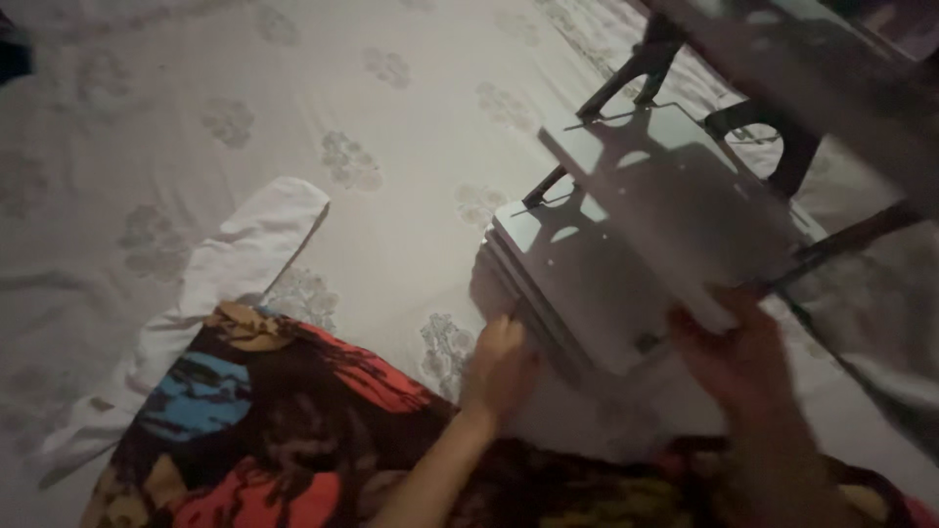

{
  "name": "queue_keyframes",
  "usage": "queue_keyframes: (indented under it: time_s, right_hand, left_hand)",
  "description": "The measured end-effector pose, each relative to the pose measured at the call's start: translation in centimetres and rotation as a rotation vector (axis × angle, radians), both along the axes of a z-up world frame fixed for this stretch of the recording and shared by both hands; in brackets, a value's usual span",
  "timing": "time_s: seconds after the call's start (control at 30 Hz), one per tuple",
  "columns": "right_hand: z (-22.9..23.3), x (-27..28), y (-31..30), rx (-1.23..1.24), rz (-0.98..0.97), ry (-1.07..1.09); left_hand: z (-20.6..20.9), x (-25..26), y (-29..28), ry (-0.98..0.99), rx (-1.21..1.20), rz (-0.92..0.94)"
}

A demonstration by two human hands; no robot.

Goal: The person is assembling a white, multi-tiered plastic shelf unit on a bed. They repeatedly attempt to connect the vertical supports to the shelf tiers, struggling with alignment and fit. The person lifts, rotates, and repositions the components multiple times in an effort to secure them together.

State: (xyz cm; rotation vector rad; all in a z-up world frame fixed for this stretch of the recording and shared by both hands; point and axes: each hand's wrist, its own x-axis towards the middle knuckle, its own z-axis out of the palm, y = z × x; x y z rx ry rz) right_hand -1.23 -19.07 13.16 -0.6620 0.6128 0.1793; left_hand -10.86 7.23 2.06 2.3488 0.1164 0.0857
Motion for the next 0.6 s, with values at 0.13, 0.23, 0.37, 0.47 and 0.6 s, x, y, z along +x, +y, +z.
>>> queue_keyframes:
  time_s: [0.13,0.23,0.37,0.47,0.6]
  right_hand:
    - [2.0,0.4,-6.2,0.113,-0.081,-0.124]
    - [3.2,-0.3,-7.9,0.21,0.099,-0.282]
    - [4.8,-1.1,-7.7,0.226,0.168,-0.321]
    - [4.5,-1.0,-8.1,0.203,0.028,-0.161]
    - [3.3,-0.8,-9.7,0.221,0.3,-0.41]
  left_hand:
    - [2.6,-1.4,-1.6,-0.521,-0.108,-0.121]
    - [0.8,-2.0,-3.8,-0.656,-0.013,-0.143]
    - [-3.3,-1.9,-6.9,-0.672,0.182,-0.234]
    - [-4.6,-0.5,-8.3,-0.52,0.26,-0.298]
    - [-2.7,3.4,-9.0,-0.126,0.171,-0.359]
